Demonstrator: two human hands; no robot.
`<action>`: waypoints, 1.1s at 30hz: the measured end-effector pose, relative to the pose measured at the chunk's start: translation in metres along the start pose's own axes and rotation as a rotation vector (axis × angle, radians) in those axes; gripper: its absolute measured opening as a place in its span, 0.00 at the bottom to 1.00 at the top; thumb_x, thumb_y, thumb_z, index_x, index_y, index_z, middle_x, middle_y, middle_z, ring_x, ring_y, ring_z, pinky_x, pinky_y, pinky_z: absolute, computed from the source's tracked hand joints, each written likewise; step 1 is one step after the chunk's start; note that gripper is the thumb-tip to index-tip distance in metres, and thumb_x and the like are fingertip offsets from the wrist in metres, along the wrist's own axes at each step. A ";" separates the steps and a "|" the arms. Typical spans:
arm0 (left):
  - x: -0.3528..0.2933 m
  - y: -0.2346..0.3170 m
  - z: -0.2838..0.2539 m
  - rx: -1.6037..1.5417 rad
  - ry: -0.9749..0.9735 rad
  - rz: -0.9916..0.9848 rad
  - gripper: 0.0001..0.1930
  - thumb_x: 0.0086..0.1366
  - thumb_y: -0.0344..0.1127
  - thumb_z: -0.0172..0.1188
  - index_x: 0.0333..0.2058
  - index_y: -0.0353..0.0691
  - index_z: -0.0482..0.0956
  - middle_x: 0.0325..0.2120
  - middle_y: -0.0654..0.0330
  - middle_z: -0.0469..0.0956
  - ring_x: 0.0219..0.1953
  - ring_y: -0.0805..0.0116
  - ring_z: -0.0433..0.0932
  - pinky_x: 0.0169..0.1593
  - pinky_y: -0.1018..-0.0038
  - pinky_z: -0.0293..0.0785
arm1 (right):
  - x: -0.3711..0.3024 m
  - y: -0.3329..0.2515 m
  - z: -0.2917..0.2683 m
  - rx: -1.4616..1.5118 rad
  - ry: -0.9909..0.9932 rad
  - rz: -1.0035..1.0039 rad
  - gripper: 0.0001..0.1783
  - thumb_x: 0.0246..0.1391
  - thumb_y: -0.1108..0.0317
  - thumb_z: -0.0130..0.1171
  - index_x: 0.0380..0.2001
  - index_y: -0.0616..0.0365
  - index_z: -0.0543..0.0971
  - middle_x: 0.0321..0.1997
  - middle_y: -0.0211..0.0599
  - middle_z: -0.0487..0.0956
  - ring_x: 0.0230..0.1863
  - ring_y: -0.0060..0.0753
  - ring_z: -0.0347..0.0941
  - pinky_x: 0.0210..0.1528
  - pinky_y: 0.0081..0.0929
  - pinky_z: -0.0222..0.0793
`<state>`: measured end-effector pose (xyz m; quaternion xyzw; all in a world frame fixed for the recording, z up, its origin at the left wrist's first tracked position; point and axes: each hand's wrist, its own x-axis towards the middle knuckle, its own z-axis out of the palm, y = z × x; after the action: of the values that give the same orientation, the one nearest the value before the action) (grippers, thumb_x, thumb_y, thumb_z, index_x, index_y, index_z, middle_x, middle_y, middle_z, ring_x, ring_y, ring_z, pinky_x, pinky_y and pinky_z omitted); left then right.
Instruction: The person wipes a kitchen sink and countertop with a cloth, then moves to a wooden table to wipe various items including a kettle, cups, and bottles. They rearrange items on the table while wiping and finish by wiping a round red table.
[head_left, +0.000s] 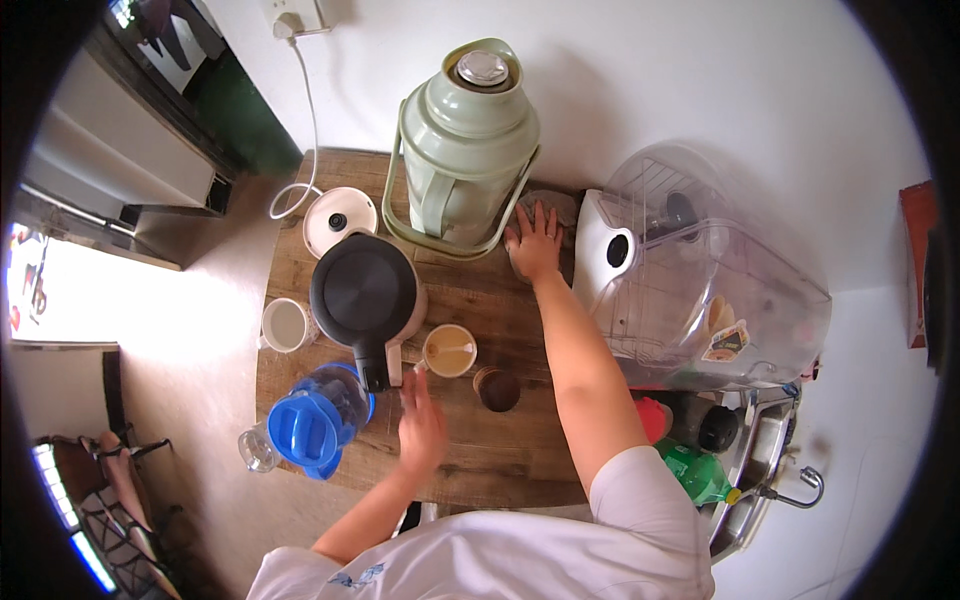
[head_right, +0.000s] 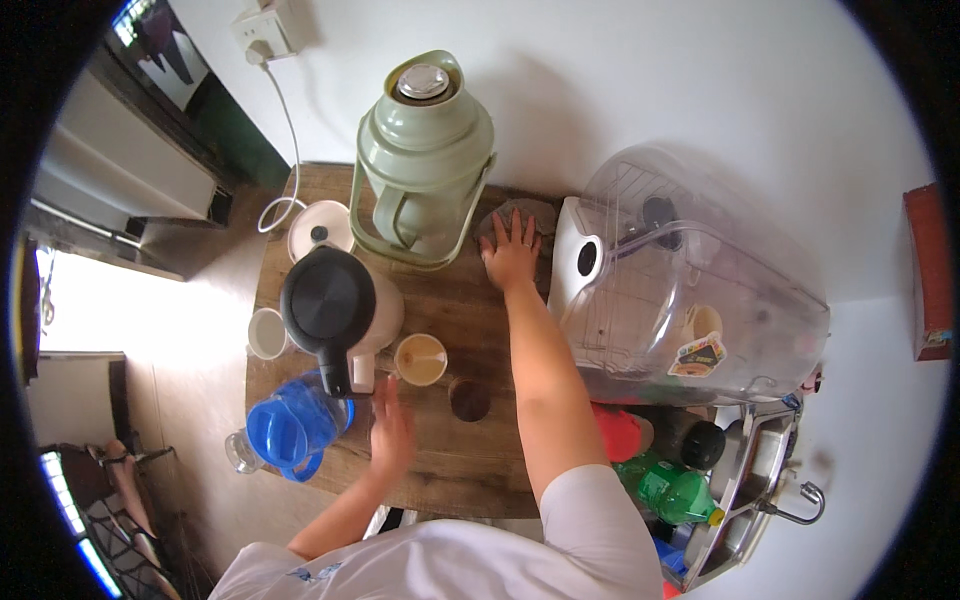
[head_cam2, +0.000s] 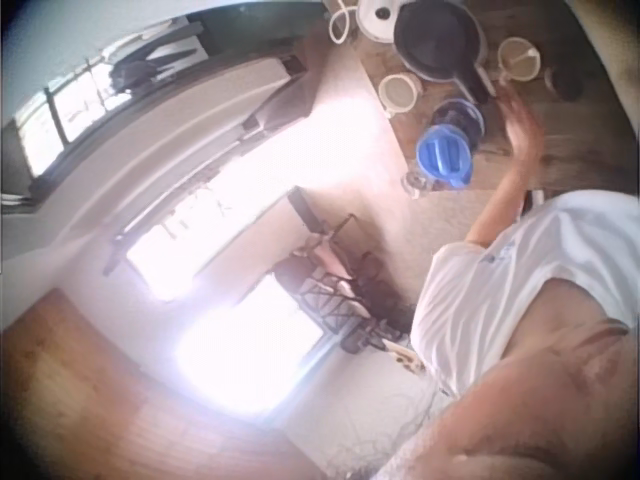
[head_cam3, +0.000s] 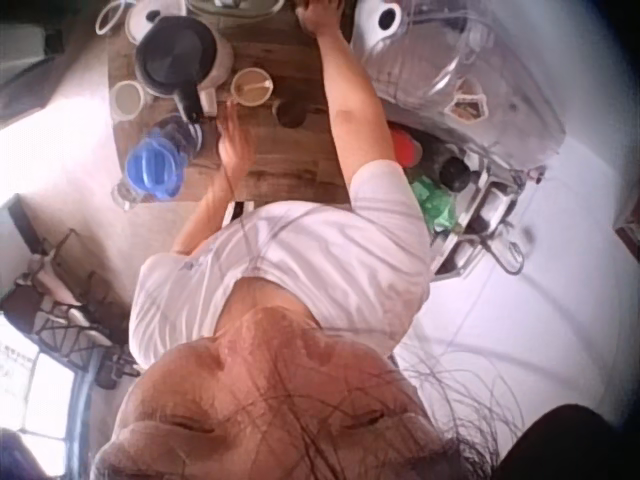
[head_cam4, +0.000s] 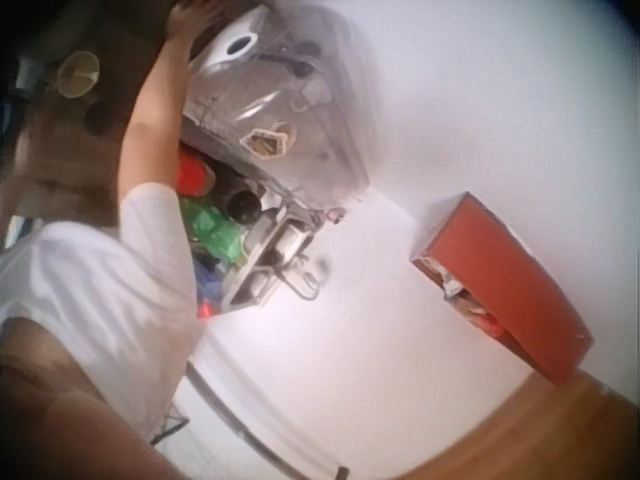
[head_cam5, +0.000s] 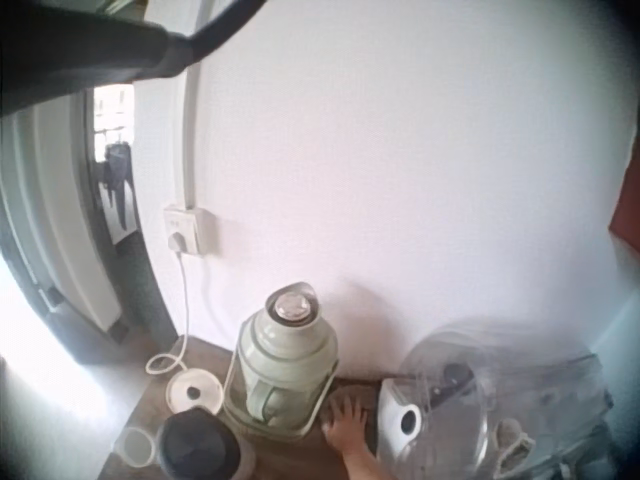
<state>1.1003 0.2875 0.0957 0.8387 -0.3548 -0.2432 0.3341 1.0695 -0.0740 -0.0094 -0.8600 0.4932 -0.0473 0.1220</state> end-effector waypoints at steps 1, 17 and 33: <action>-0.010 0.009 -0.009 -0.021 0.015 0.103 0.26 0.63 0.22 0.53 0.60 0.38 0.66 0.56 0.43 0.65 0.44 0.44 0.78 0.38 0.58 0.78 | 0.002 0.002 0.002 0.006 0.039 -0.014 0.33 0.63 0.44 0.50 0.70 0.35 0.62 0.79 0.38 0.47 0.77 0.58 0.38 0.73 0.61 0.40; 0.133 0.102 0.134 0.409 -0.220 0.331 0.29 0.67 0.53 0.51 0.64 0.48 0.67 0.64 0.49 0.65 0.61 0.38 0.66 0.60 0.41 0.63 | -0.155 0.026 0.065 -0.222 0.182 -0.032 0.32 0.57 0.48 0.55 0.65 0.41 0.69 0.73 0.43 0.58 0.73 0.56 0.50 0.70 0.58 0.50; 0.254 0.123 0.181 0.502 -0.194 0.349 0.33 0.66 0.52 0.54 0.68 0.58 0.60 0.70 0.46 0.52 0.63 0.37 0.63 0.59 0.47 0.68 | -0.016 0.013 0.048 -0.151 0.215 0.059 0.30 0.62 0.49 0.50 0.66 0.44 0.66 0.75 0.34 0.57 0.74 0.53 0.48 0.71 0.56 0.48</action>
<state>1.0901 -0.0398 0.0235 0.7942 -0.5726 -0.1659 0.1181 1.0601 -0.0584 -0.0589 -0.8418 0.5307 -0.0983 0.0047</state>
